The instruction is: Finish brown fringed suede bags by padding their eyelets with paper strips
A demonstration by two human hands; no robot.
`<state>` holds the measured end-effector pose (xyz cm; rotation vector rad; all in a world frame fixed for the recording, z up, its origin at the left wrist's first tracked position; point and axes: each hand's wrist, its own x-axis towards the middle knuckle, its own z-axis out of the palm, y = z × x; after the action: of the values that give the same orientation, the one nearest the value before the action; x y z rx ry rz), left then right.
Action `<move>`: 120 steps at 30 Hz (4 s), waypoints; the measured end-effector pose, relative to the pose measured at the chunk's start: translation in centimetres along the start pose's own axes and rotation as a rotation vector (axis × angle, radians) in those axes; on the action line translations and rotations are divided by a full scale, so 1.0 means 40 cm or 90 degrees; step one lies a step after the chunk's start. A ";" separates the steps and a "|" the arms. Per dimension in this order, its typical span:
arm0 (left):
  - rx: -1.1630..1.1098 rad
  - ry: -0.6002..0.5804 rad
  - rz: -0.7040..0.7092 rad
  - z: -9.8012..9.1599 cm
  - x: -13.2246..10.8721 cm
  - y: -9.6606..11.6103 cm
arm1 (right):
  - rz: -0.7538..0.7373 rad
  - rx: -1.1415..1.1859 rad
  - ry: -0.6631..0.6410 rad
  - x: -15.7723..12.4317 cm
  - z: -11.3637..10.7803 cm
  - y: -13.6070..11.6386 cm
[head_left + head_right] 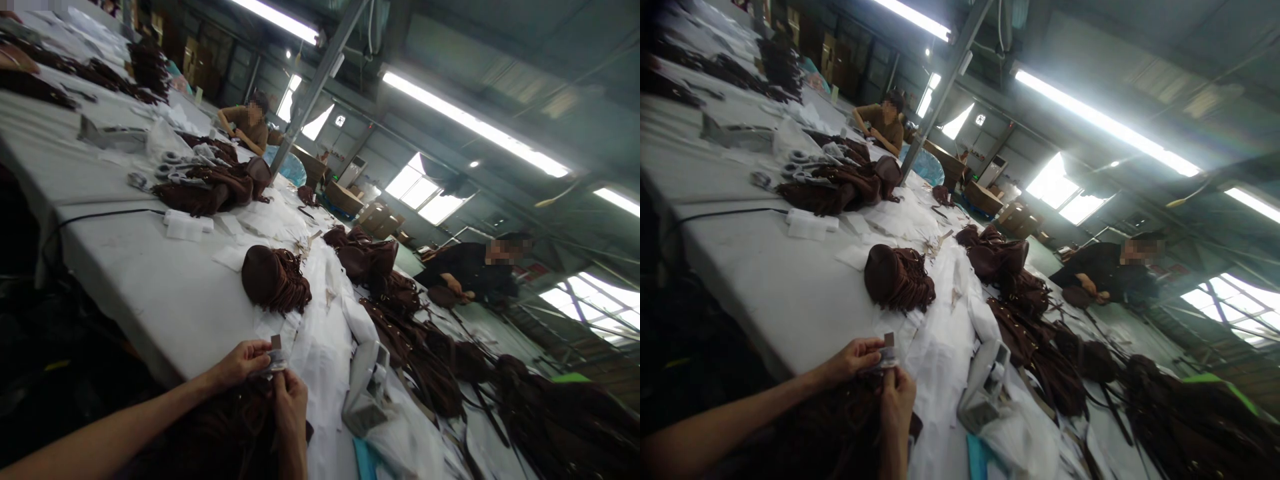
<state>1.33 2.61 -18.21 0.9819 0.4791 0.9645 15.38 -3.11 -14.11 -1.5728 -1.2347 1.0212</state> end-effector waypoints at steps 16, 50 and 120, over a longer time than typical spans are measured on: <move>0.019 -0.028 -0.038 0.001 -0.005 0.018 | 0.012 0.054 0.002 -0.014 -0.014 0.029; 0.073 -0.144 -0.118 -0.005 0.005 0.075 | -0.007 0.075 0.010 -0.044 0.003 0.017; 0.326 -0.234 -0.121 0.077 -0.025 0.109 | 0.038 0.109 -0.063 -0.026 -0.114 -0.036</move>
<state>1.03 1.18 -12.96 1.5102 0.5061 0.4759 19.14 -4.58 -11.32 -1.4497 -1.1393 1.2229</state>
